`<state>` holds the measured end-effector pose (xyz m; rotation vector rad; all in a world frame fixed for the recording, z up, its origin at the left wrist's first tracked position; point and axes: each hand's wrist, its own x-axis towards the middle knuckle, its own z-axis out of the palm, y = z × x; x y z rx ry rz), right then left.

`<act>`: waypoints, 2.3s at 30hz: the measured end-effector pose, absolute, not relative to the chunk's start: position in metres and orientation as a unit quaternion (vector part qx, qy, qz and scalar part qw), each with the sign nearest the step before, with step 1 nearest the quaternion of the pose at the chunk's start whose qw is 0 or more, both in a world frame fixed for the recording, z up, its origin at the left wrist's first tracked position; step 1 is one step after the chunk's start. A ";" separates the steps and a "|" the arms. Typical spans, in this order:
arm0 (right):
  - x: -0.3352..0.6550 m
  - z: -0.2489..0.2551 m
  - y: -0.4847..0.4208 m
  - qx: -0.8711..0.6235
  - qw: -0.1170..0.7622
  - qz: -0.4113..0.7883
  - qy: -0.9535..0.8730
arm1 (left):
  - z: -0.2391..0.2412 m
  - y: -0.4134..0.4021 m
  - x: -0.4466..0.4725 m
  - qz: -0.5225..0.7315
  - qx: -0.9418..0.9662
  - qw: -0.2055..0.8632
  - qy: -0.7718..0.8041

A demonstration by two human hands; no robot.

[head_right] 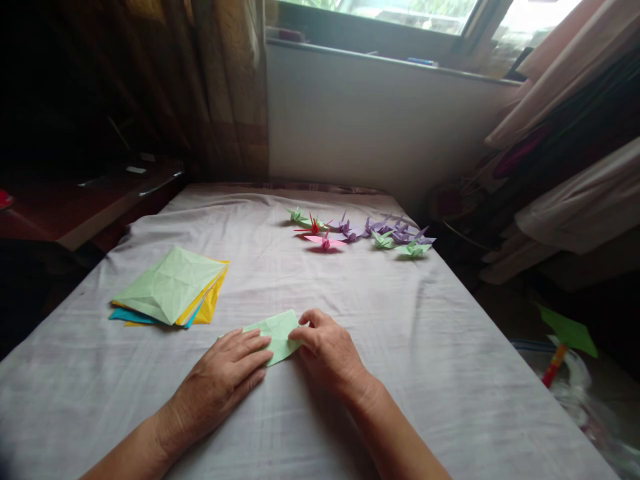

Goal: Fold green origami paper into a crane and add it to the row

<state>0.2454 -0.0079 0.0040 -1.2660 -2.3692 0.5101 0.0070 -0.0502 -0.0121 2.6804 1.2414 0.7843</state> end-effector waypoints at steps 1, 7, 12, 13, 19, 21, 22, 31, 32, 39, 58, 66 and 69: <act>0.246 0.001 -0.006 -0.433 0.216 0.137 -0.864 | -0.012 -0.049 0.006 0.262 0.877 0.036 0.401; 0.234 0.005 -0.010 -0.329 0.237 0.099 -0.909 | -0.007 -0.043 0.000 0.292 0.869 -0.009 0.400; 0.227 0.006 -0.015 -0.340 0.233 0.170 -0.895 | -0.002 -0.044 0.001 0.298 0.867 0.047 0.397; 0.228 0.005 -0.015 -0.341 0.238 0.181 -0.891 | -0.001 -0.045 0.001 0.297 0.868 0.056 0.394; 0.240 -0.001 -0.005 -0.342 0.267 0.226 -0.872 | 0.002 -0.049 0.002 0.286 0.863 0.091 0.407; 0.242 -0.002 -0.003 -0.346 0.273 0.232 -0.867 | 0.002 -0.049 0.002 0.286 0.862 0.096 0.407; 0.243 -0.003 -0.003 -0.346 0.275 0.231 -0.867 | 0.002 -0.049 0.002 0.287 0.861 0.097 0.408; 0.239 -0.005 -0.005 -0.349 0.280 0.209 -0.869 | 0.001 -0.048 0.002 0.290 0.857 0.110 0.411; 0.239 -0.005 -0.005 -0.350 0.280 0.206 -0.870 | 0.002 -0.048 0.002 0.290 0.858 0.110 0.410; 0.239 -0.006 -0.004 -0.352 0.277 0.197 -0.872 | 0.002 -0.047 0.002 0.296 0.858 0.108 0.406; 0.237 -0.007 -0.004 -0.363 0.280 0.198 -0.866 | 0.002 -0.047 0.001 0.293 0.858 0.110 0.408; 0.237 -0.007 -0.004 -0.364 0.279 0.205 -0.865 | 0.001 -0.047 0.001 0.293 0.857 0.120 0.407; 0.237 -0.007 -0.004 -0.366 0.276 0.208 -0.864 | 0.001 -0.047 0.000 0.292 0.858 0.120 0.404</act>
